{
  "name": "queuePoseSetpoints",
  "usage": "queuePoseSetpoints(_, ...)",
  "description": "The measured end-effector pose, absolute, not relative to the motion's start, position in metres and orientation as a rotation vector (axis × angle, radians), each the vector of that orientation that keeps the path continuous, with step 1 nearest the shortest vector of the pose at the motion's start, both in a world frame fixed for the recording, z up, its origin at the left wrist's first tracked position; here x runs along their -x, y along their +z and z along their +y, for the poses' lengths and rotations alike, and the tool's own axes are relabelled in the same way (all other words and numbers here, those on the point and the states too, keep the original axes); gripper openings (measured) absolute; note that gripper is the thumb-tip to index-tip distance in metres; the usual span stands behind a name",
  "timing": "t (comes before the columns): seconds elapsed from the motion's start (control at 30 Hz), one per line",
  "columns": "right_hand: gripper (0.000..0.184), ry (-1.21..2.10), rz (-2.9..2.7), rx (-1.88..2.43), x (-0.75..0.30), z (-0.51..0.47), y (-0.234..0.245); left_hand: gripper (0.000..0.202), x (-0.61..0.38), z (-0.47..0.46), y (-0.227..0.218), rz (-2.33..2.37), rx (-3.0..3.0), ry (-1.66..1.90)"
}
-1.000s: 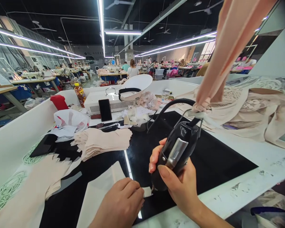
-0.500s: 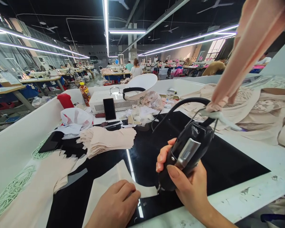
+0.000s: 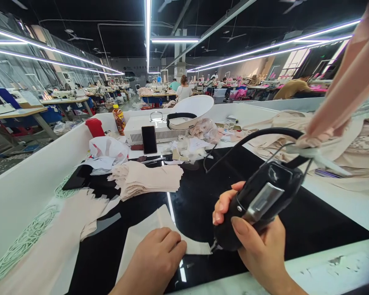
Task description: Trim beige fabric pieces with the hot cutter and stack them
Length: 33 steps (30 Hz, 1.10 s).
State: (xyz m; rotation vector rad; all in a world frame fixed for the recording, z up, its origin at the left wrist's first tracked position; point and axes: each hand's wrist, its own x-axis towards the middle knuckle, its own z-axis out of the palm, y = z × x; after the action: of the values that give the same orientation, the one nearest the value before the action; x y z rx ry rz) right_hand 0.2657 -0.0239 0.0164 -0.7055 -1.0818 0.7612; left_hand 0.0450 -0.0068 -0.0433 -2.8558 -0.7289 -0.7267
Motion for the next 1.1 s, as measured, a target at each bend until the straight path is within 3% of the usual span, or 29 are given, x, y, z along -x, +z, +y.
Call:
queuePoseSetpoints(0.4,0.037,0.799,-1.077,0.674,-0.265,-0.025,0.016,0.032,-0.048,-0.007,-0.027,-0.635,2.827,-0.792)
queuePoseSetpoints(1.1,0.037,0.797,-1.009,0.681,-0.253,-0.006,0.023,0.033,-0.049,-0.003,-0.045,-0.522,2.854,-0.848)
